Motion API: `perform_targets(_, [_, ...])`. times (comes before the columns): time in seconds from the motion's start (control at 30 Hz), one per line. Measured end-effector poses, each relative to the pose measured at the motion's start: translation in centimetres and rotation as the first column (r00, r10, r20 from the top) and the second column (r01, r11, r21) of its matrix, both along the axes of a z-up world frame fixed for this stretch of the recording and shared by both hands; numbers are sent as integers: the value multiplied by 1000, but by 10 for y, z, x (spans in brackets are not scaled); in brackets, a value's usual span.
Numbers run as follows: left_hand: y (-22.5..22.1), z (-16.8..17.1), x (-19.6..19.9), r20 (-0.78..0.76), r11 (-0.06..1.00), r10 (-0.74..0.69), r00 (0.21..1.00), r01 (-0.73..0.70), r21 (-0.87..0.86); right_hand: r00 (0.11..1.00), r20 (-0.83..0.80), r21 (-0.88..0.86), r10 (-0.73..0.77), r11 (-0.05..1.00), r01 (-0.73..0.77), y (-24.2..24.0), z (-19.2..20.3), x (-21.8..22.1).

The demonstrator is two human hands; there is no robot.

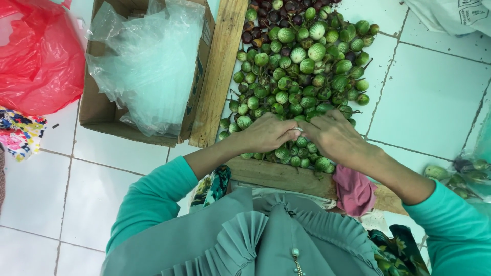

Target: The person wipes small green vegetables with a pink cloth and places them into small plastic bags.

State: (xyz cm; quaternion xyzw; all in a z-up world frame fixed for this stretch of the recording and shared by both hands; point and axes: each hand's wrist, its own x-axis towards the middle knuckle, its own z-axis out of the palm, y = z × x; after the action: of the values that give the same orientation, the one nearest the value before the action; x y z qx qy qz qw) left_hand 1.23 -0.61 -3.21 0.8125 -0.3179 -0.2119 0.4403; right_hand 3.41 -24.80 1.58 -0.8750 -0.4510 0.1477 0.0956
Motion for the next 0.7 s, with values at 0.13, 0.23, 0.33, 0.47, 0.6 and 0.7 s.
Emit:
perform_targets(0.13, [2,28,-11,42,988,-11,999,4,156,973,-229,-71,-29,997,13,1,36,19])
perform_targets(0.23, [3,6,-7,253,977,47,966,-97,188,837,-525,-105,-151,988,113,0,46,40])
perform_targets(0.33, [3,-20,-7,301,964,39,953,-116,240,765,-594,-180,-250,968,177,-7,41,45])
perform_targets(0.47, [7,1,-7,73,983,94,993,-104,149,709,-625,-211,-327,945,250,-21,38,43])
perform_targets(0.6, [8,12,-8,-41,992,83,996,-78,102,602,-617,-318,-506,861,397,-44,42,36])
perform_targets(0.7, [25,-19,-5,-197,980,171,966,-146,133,564,-505,-356,-653,753,552,-99,31,41])
